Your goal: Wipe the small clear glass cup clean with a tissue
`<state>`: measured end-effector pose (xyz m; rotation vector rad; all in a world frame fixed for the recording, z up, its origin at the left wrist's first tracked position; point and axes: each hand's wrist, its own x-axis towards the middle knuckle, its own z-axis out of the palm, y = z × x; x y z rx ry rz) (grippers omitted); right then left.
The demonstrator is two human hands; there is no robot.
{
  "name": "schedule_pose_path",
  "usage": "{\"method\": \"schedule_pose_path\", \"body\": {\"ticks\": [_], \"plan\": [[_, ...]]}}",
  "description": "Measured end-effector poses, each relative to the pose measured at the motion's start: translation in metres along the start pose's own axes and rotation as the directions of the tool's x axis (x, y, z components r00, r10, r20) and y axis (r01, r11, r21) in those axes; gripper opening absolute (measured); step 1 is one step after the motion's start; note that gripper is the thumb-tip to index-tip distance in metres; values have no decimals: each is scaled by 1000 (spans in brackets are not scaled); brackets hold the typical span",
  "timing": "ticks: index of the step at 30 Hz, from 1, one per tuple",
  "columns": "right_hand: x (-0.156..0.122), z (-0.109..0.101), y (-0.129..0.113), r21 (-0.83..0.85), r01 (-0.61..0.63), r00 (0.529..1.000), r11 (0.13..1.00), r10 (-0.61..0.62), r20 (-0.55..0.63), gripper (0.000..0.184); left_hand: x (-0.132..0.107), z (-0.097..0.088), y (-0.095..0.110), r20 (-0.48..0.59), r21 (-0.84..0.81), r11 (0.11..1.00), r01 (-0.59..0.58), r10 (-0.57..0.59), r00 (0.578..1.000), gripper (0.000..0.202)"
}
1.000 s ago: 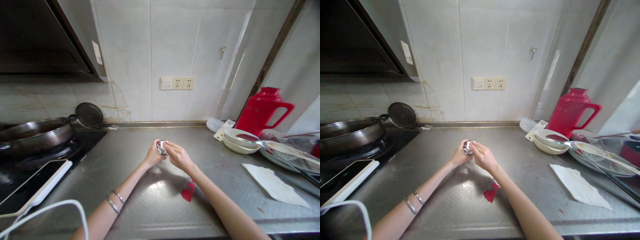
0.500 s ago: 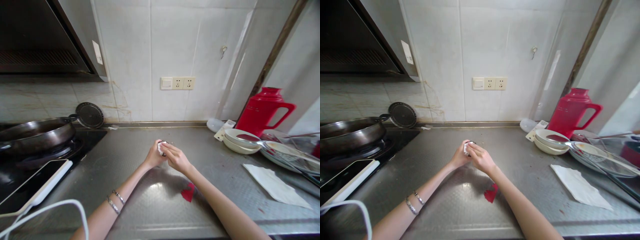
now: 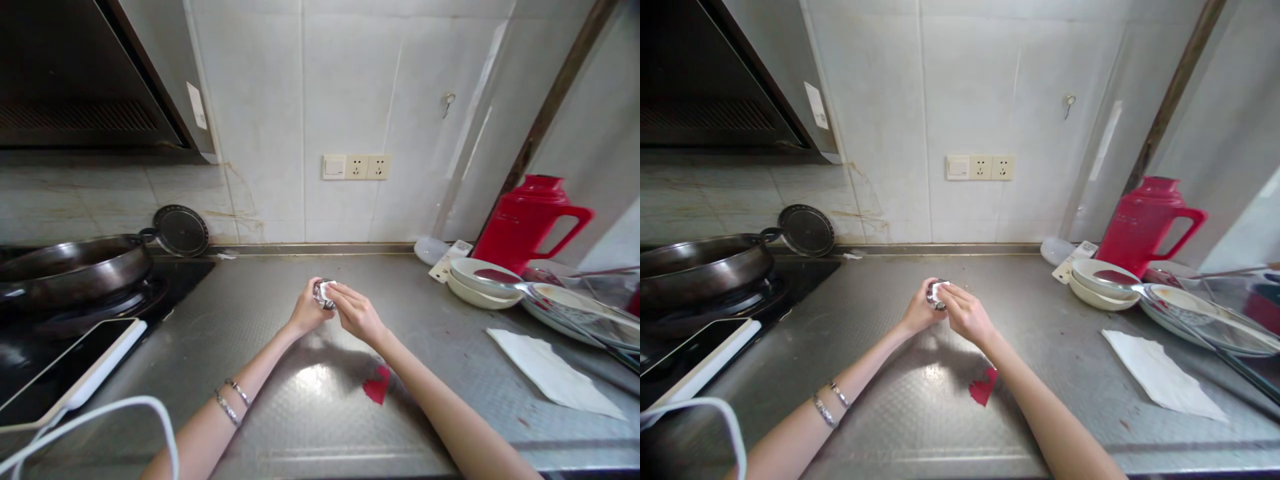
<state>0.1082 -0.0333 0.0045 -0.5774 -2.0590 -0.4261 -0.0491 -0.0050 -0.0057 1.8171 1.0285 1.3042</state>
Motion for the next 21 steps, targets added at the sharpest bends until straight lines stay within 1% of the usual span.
{"method": "schedule_pose_path", "body": {"ticks": [3,7,10,13,18,20,21], "plan": [[0,-1,1,2,-17,1000,1000,17,-25,47,0,1,0,6,-26,1000,10,-10,1000,73],[0,0,-3,23,34,999,999,-33,-12,47,1,0,-3,-1,-35,999,17,-17,1000,77],[0,0,-2,-11,38,999,999,-38,-2,50,2,1,-6,1,-67,998,14,-14,1000,76],[-1,-1,0,-54,24,999,998,-25,-21,50,3,1,-8,2,-96,995,9,-9,1000,75],[2,0,-7,4,73,997,997,-73,5,50,3,-1,-9,4,-62,998,-18,18,1000,78],[2,1,-6,28,57,998,998,-56,-9,48,3,-2,-10,-6,-64,998,-16,16,1000,78],[1,1,-4,39,17,999,999,-16,-30,45,4,-1,-11,-9,-74,997,-14,14,1000,78]]}}
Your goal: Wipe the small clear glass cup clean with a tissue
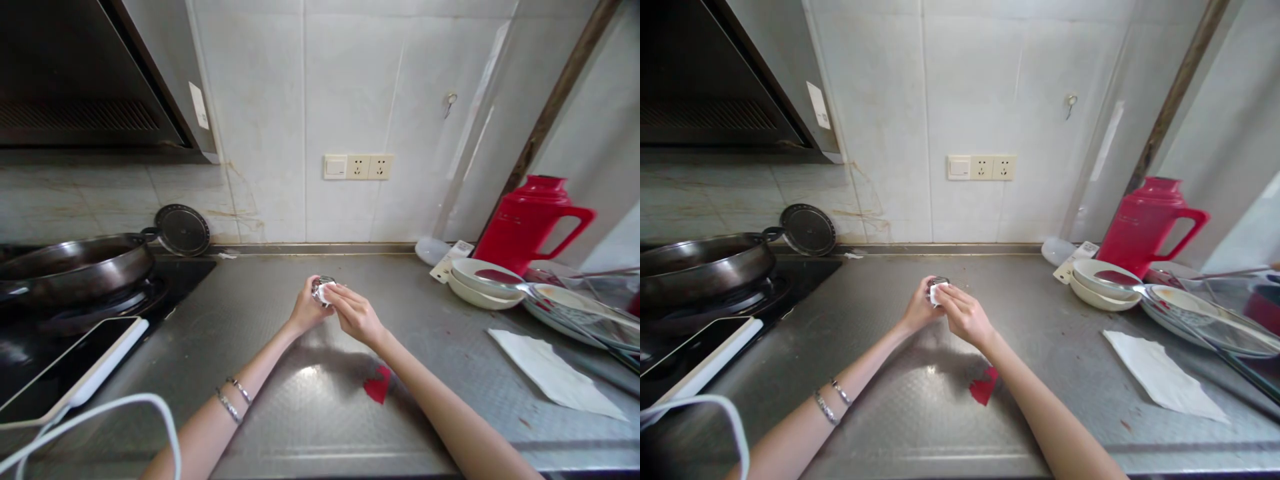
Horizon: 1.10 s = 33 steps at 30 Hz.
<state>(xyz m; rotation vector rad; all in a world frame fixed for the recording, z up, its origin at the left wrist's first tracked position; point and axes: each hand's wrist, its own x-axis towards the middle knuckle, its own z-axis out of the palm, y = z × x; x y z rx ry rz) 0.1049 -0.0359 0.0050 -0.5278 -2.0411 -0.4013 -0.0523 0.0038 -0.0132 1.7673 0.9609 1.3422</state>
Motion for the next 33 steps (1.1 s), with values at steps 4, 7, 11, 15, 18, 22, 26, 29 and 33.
{"method": "schedule_pose_path", "body": {"ticks": [4,7,11,15,18,22,26,29,33], "plan": [[-1,-1,10,83,-328,925,941,338,-171,29,2,1,-4,-7,-31,999,-9,8,1000,79],[0,0,10,172,-485,830,858,513,-217,23,3,1,-5,-27,-38,999,-2,1,1000,79],[1,6,2,226,-506,827,832,543,-145,23,1,3,0,-10,-115,993,14,-15,1000,78],[-2,9,-3,193,-414,878,889,447,-170,29,0,5,2,41,-259,966,18,-8,999,78],[-4,8,-1,142,-246,959,959,262,-109,38,0,5,-1,78,-334,942,13,14,997,79],[-6,4,7,95,-175,982,980,181,-53,43,-2,6,-5,105,-378,926,19,23,994,80],[-6,1,10,39,-162,986,986,164,-34,45,-3,7,-4,139,-384,923,40,15,990,79],[-3,0,5,57,-82,997,995,82,8,49,-3,7,-4,161,-396,918,21,47,986,79],[-2,0,6,110,-159,986,981,163,-35,43,-3,8,-5,168,-380,925,16,52,984,78]]}}
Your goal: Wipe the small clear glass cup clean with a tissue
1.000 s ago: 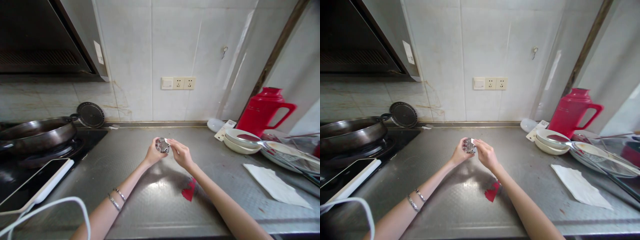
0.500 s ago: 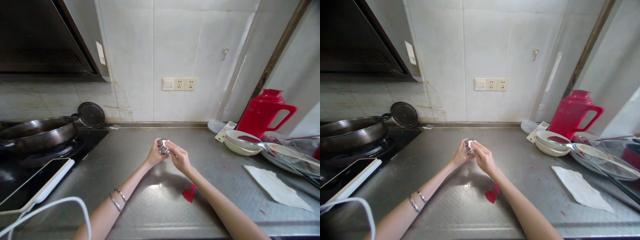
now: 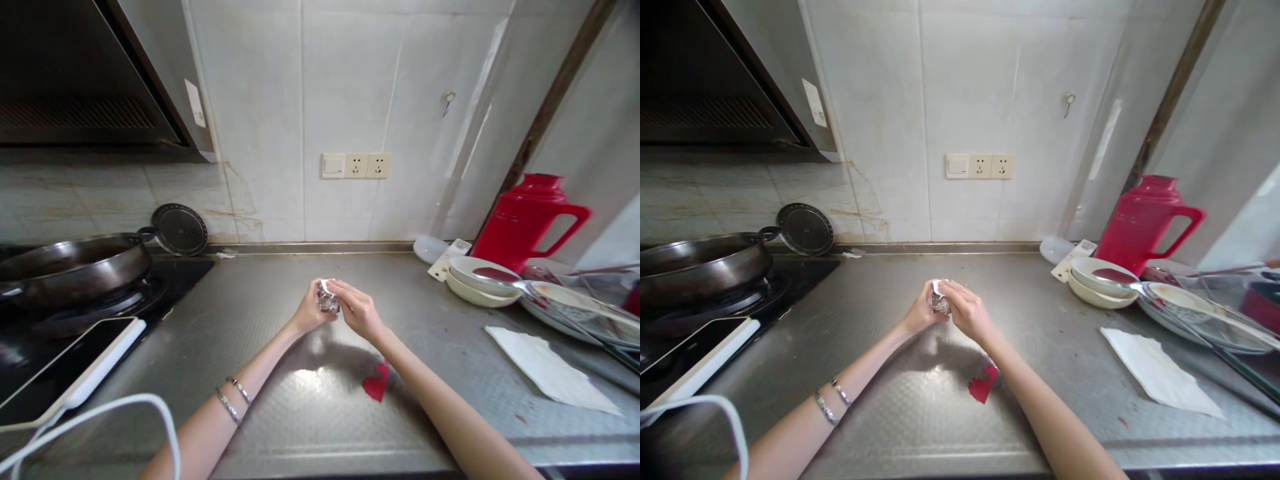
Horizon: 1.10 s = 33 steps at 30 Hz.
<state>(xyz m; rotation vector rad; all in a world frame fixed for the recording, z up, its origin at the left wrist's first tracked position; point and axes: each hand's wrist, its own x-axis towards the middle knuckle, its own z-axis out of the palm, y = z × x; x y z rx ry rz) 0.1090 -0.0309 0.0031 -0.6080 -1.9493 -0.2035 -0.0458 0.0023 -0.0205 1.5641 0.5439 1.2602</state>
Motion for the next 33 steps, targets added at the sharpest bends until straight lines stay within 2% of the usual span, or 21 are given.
{"method": "schedule_pose_path", "body": {"ticks": [2,4,10,15,21,23,25,27,29,31,33], "plan": [[-1,1,2,16,-92,994,996,92,-55,39,-1,1,1,-3,11,1000,21,-21,1000,79],[-1,3,2,26,-133,987,991,135,-85,37,-1,2,2,-1,-6,999,37,-37,999,81],[1,4,-7,68,-96,992,993,101,-71,37,0,2,4,18,-59,998,-2,3,1000,76],[3,2,-7,91,-270,948,959,281,-150,30,-1,4,8,-41,-37,996,84,-85,996,75],[5,3,-15,122,-169,975,978,184,-124,31,1,1,9,-24,-68,996,61,-62,998,77],[5,3,-14,141,-225,961,964,244,-134,29,1,1,11,-27,-55,995,85,-87,996,74],[6,3,-13,165,-319,924,933,345,-164,26,0,2,12,-37,-32,993,110,-111,993,71],[6,3,-12,174,-368,900,913,397,-180,25,0,2,13,-33,-15,993,113,-114,993,70],[6,3,-15,141,-310,927,940,332,-172,27,1,0,13,-21,-1,996,92,-92,996,69],[6,3,-19,84,-148,983,985,156,-93,33,3,-3,12,-22,51,997,64,-63,998,61],[5,3,-21,33,34,999,999,-35,24,40,5,-7,11,-38,126,992,31,-26,999,53]]}}
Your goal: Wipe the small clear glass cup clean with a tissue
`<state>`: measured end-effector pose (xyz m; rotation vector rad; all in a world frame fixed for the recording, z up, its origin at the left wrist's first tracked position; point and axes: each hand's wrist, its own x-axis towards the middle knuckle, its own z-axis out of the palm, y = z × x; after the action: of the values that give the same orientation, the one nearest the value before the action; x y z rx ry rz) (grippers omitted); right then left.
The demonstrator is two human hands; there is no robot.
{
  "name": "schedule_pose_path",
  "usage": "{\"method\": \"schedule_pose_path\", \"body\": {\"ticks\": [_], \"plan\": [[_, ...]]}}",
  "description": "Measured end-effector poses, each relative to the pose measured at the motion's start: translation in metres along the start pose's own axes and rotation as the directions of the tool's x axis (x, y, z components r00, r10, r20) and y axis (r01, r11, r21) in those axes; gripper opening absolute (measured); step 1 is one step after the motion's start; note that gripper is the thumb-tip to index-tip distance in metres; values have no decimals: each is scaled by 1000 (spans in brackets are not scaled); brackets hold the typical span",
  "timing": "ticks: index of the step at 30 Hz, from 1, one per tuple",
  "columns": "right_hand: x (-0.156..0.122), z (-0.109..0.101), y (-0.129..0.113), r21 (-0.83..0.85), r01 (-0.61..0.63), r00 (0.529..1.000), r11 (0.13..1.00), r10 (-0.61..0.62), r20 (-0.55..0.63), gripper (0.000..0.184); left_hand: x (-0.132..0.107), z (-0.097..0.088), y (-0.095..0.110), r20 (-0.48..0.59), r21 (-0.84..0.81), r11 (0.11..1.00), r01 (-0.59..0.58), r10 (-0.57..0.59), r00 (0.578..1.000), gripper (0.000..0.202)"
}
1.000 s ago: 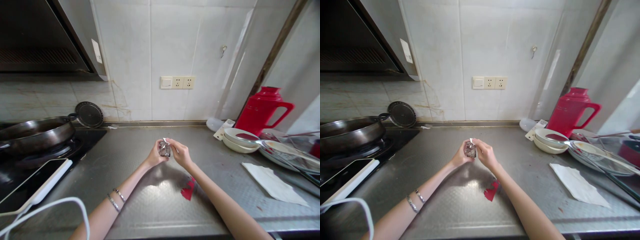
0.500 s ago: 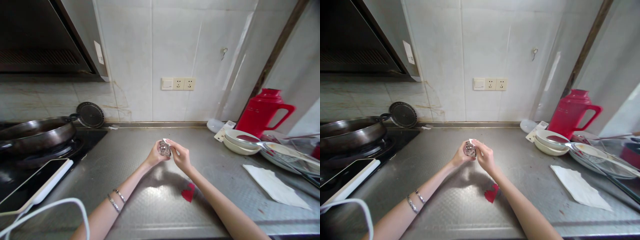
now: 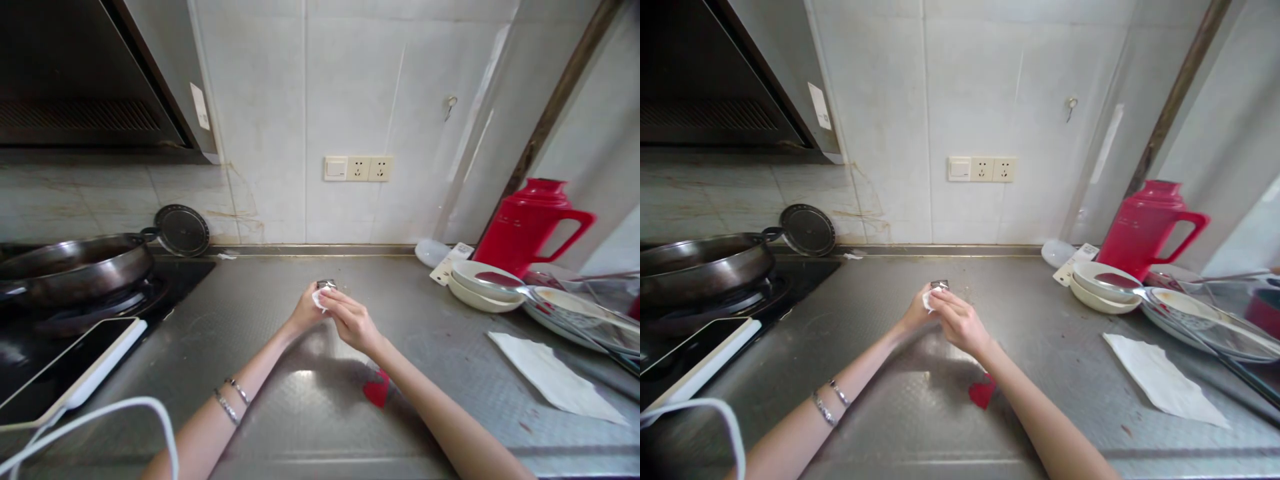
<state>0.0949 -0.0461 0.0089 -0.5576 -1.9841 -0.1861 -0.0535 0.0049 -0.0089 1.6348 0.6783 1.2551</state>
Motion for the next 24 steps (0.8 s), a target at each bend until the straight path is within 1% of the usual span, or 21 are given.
{"method": "schedule_pose_path", "body": {"ticks": [1,2,3,4,6,8,9,10,14,15,17,19,20,22,24], "plan": [[0,0,0,-21,64,997,998,-63,47,42,1,-1,-1,-7,28,1000,-13,13,1000,50],[-1,-1,1,-41,100,993,994,-97,71,44,1,-2,-1,-9,40,999,-20,21,1000,49],[-1,-1,4,-60,108,992,992,-104,71,45,2,-1,-1,-6,34,999,-22,22,1000,51],[-1,-2,6,-77,93,994,993,-89,55,46,2,-1,-1,-1,17,1000,-17,17,1000,53],[-2,-2,13,-96,24,1000,995,-24,-2,46,2,2,-2,9,-16,1000,0,0,1000,61],[-3,-1,17,-101,-46,998,994,41,-53,45,1,4,-4,8,-14,1000,3,-3,1000,70],[-4,-1,17,-104,-60,996,993,53,-65,45,1,5,-5,4,2,1000,-1,1,1000,72],[-5,0,17,-107,-55,997,993,48,-63,46,0,4,-6,2,27,1000,-5,5,1000,72],[-6,2,12,-91,45,999,995,-42,33,48,0,2,-9,-17,131,991,-9,11,1000,68],[-6,2,12,-75,40,999,996,-38,32,47,0,2,-9,-19,132,991,-8,11,1000,68],[-5,1,15,-45,-40,999,998,38,-31,42,-1,3,-7,-11,102,995,-4,5,1000,69],[-3,0,19,-18,-143,983,990,140,-122,38,-2,6,-4,-4,75,997,10,-10,1000,67],[-3,-1,20,-10,-172,974,985,169,-150,37,-2,7,-2,-3,70,997,17,-17,1000,65],[-3,-2,20,-16,-158,976,987,154,-155,37,-3,8,0,-1,67,997,25,-25,1000,65],[-3,-2,16,-38,-82,991,996,77,-109,41,-2,7,0,7,78,997,14,-15,1000,65]]}}
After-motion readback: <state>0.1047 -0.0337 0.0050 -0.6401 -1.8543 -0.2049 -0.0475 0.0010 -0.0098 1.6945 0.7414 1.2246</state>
